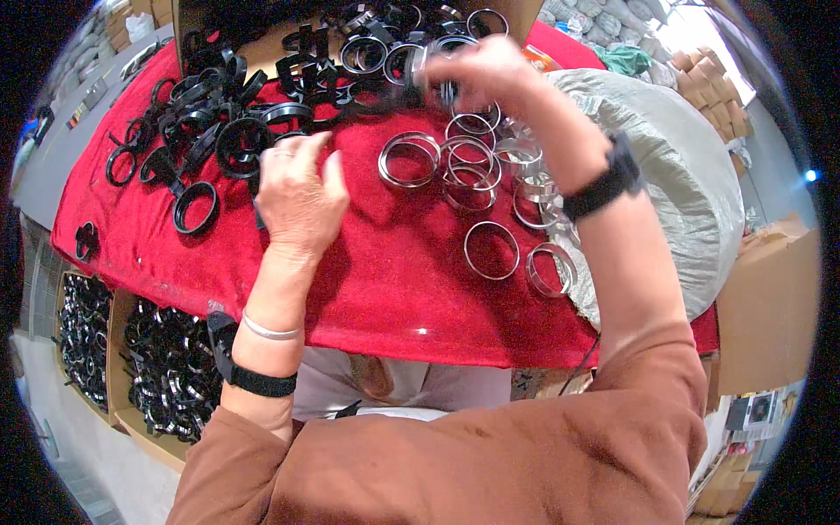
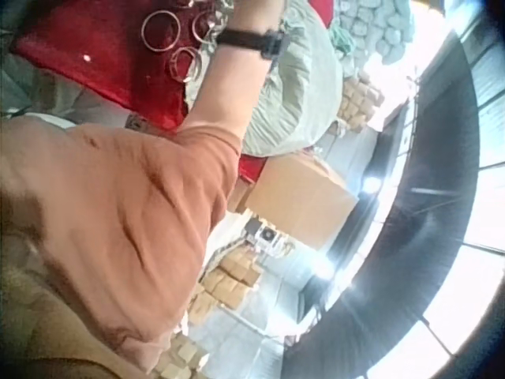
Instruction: Fitting silver metal rings onto black plastic circular components on a red-covered work table.
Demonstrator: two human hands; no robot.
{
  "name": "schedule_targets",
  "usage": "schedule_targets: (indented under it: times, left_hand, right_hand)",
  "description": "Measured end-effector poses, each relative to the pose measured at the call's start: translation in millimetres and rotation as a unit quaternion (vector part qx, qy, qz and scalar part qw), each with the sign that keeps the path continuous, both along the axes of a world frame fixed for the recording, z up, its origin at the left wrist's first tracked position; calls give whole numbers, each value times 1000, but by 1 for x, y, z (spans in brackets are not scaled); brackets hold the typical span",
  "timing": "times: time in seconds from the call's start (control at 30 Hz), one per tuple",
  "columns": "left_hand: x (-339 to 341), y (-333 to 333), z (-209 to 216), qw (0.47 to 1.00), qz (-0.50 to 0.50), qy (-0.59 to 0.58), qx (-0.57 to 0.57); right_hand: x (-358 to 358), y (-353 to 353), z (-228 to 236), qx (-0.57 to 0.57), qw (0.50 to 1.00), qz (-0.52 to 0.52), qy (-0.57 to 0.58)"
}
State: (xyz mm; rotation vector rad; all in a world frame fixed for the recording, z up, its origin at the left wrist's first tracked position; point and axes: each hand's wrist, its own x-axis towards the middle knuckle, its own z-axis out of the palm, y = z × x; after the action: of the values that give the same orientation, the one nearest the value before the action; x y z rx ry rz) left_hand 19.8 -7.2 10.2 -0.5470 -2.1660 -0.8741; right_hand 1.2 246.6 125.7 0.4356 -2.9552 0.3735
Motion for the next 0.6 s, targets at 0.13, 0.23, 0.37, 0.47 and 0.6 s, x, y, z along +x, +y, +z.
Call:
schedule_targets:
  times: [0.13, 0.23, 0.37, 0.47, 0.6]
  left_hand:
    - [-12, -24, -5, 976, 132, -83, -149]
    - [-23, -35, -7, 959, 119, -142, -216]
    - [-22, -41, 0, 984, -15, -97, -150]
    - [-36, -43, 0, 993, -98, -45, -39]
    - [-45, -39, 12, 942, -232, -124, 207]
  right_hand:
    - [-23, -9, 22, -261, 926, -232, 141]
    - [-8, -36, 0, -45, 987, -128, 82]
    - [33, -63, -45, 87, 991, -99, 0]
    - [33, -66, -57, 143, 987, -75, -23]
    - [24, -72, -54, 194, 973, -36, -119]
